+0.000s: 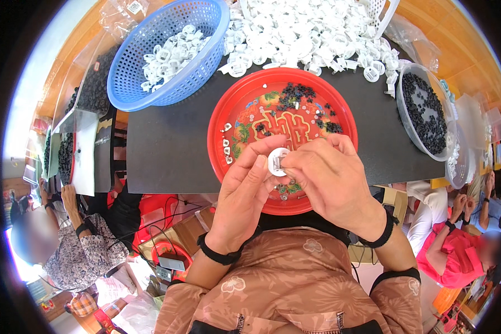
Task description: Manually assembling small plastic and metal components at a workbench.
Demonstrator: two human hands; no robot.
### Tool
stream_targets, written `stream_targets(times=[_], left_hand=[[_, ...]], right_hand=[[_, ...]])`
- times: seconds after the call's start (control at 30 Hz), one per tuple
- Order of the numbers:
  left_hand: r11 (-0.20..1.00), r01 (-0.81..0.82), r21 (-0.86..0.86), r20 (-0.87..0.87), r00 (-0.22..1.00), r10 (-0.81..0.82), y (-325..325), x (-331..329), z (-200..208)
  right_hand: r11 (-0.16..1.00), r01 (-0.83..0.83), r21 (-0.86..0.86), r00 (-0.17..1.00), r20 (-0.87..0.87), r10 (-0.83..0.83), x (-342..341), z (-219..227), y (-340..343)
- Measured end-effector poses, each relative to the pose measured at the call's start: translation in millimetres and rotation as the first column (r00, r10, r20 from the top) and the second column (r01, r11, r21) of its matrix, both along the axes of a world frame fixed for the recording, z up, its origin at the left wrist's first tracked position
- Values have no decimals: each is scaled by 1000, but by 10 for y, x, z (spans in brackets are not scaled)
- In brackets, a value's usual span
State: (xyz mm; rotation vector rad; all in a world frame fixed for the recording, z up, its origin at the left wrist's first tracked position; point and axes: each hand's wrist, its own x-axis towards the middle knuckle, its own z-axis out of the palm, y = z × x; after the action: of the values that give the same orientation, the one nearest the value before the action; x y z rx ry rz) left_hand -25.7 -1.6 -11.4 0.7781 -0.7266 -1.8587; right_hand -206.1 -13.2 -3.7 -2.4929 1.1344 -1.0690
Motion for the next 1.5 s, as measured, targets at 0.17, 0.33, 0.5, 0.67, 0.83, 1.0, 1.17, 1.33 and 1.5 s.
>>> stream_targets(times=[0.17, 0.33, 0.5, 0.67, 0.83, 1.0, 1.17, 1.33, 1.5], left_hand=[[998, -68, 16, -12, 998, 68, -2, -8, -21], [1000, -16, 12, -130, 991, 18, 23, -19, -4], [998, -63, 13, -134, 989, 64, 60, -84, -14], [987, -144, 70, -136, 979, 152, 73, -139, 42], [982, -179, 64, -125, 975, 186, 74, -128, 12], [978, -178, 106, -128, 973, 191, 70, -113, -19], [983, -162, 85, -109, 979, 170, 77, -111, 6], [979, -197, 50, -53, 978, 200, 80, -105, -34], [983, -181, 27, 19, 983, 181, 93, -81, -53]], right_hand=[[984, 26, 175, 989, 140, -51, 61, 96, 16], [986, 67, 152, 981, 172, -93, 100, 64, 35], [976, 217, 29, 960, 177, -218, 217, -8, 84], [969, 244, -24, 958, 161, -237, 277, -66, 114], [966, 257, -43, 954, 170, -246, 322, -130, 136], [953, 287, -96, 952, 136, -273, 372, -137, 135], [949, 296, -113, 951, 124, -282, 323, -145, 130], [940, 302, -160, 952, 93, -291, 319, -151, 189], [909, 365, -201, 931, 67, -359, 353, -175, 231]])
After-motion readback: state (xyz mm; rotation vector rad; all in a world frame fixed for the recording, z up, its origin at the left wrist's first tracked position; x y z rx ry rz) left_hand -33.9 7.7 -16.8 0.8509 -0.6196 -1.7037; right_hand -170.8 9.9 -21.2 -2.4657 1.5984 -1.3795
